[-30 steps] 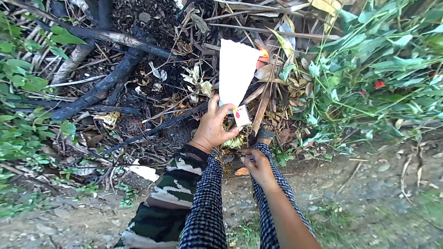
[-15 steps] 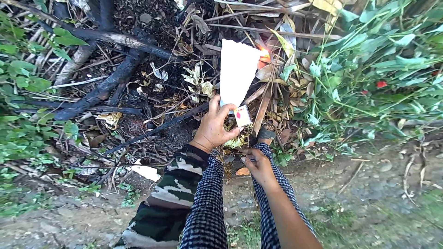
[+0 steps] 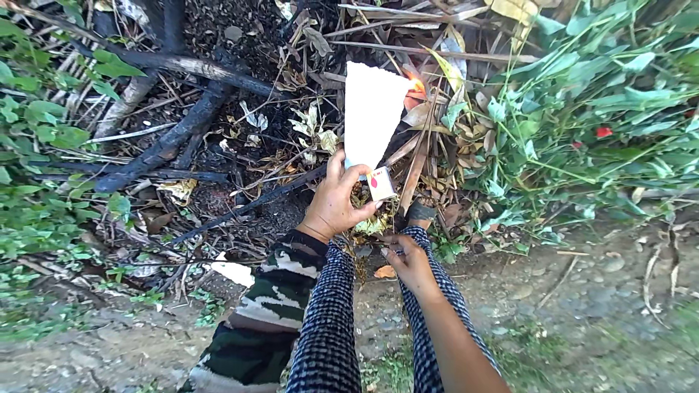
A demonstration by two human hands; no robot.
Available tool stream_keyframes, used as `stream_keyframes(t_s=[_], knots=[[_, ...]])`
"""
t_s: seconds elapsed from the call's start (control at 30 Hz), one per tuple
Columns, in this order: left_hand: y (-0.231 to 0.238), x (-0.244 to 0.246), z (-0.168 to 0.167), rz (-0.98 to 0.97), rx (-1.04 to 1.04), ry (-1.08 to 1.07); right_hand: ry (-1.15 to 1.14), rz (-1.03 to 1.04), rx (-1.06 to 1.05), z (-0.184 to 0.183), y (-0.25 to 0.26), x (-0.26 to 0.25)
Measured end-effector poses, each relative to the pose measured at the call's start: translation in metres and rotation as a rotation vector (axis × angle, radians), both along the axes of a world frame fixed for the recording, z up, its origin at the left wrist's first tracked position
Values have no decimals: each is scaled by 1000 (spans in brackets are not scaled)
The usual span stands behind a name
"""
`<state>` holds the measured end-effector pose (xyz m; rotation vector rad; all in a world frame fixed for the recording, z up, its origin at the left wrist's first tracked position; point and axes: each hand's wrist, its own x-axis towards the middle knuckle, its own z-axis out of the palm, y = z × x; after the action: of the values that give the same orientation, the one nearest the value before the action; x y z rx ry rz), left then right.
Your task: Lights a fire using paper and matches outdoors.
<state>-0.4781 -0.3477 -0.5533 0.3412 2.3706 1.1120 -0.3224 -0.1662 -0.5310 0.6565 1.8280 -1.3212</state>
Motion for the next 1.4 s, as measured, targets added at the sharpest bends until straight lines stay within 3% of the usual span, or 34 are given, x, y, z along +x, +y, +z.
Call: stream_keyframes(t_s=[1.4], knots=[[-33,-21,4,71,-88,11,-21,18,-10,0,2,-4]])
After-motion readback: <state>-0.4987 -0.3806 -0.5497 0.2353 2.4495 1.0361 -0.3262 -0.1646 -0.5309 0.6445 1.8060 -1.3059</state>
